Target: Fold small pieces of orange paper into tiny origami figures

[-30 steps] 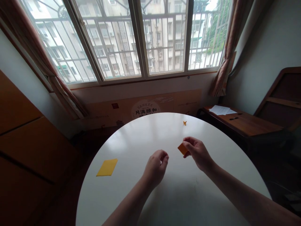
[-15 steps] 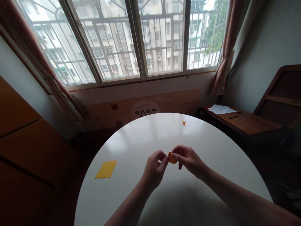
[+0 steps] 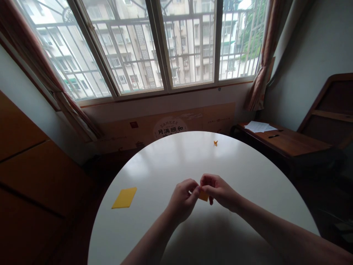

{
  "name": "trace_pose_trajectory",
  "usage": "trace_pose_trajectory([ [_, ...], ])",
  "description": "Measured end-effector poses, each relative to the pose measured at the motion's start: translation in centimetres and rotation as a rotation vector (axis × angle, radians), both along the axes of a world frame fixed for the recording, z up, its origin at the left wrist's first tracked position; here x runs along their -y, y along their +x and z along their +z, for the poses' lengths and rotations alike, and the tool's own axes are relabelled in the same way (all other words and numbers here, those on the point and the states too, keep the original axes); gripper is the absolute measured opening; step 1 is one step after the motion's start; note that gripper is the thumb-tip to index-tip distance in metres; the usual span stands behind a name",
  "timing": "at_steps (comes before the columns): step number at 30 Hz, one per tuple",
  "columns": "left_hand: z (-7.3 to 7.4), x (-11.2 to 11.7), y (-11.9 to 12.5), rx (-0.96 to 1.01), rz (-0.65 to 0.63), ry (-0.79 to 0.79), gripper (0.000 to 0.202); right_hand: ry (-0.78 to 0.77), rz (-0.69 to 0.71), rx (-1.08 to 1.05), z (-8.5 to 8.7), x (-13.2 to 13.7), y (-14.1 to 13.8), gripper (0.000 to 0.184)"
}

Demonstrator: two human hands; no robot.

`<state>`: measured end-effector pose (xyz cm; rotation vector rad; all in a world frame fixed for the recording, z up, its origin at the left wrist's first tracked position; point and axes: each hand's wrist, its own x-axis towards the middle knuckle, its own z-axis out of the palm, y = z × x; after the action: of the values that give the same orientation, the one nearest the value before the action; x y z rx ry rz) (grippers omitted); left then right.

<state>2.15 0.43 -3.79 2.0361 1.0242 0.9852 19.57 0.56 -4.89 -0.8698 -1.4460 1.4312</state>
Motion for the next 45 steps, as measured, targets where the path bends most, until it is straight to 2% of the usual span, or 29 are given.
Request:
trace_pose_trajectory([
  [4,0.1,0.1,0.3,0.054,-0.029,-0.01,0.02,0.024,0.027,0.034,0.1,0.1,0.0,0.006],
  [10,0.2,0.0,0.1,0.172,0.005,-0.087,0.022,0.028,0.046,0.067,0.7,0.2,0.6,0.005],
  [15,0.3,-0.1,0.0,0.226,-0.005,-0.151,0.026,-0.004,0.058,0.087,1.1,0.2,0.9,0.004],
  [19,0.2,-0.5,-0.4,0.295,0.035,-0.216,0.025,-0.045,0.051,0.065,1.2,0.1,1.0,0.002],
  [22,0.3,-0.9,-0.8,0.267,0.059,-0.195,0.025,-0.035,0.015,0.017,1.2,-0.1,1.0,0.007],
  [24,0.5,-0.9,-0.9,0.207,0.053,-0.154,0.026,-0.008,-0.004,0.01,1.1,-0.1,1.0,0.016],
  [29,0.6,-0.6,-0.5,0.099,0.038,-0.095,0.025,0.041,0.052,0.081,0.5,-0.2,0.9,0.034],
  [35,0.6,-0.7,-0.3,0.162,0.074,-0.187,0.016,0.058,-0.014,0.105,0.2,-0.1,0.7,0.033],
  [41,0.0,-0.9,-0.2,0.272,0.047,-0.305,0.025,0.083,-0.003,0.136,0.2,-0.1,0.6,0.033],
  [45,-0.4,-1.0,-0.2,0.281,0.035,-0.315,0.025,0.09,-0.041,0.141,-0.1,-0.1,0.4,0.029],
])
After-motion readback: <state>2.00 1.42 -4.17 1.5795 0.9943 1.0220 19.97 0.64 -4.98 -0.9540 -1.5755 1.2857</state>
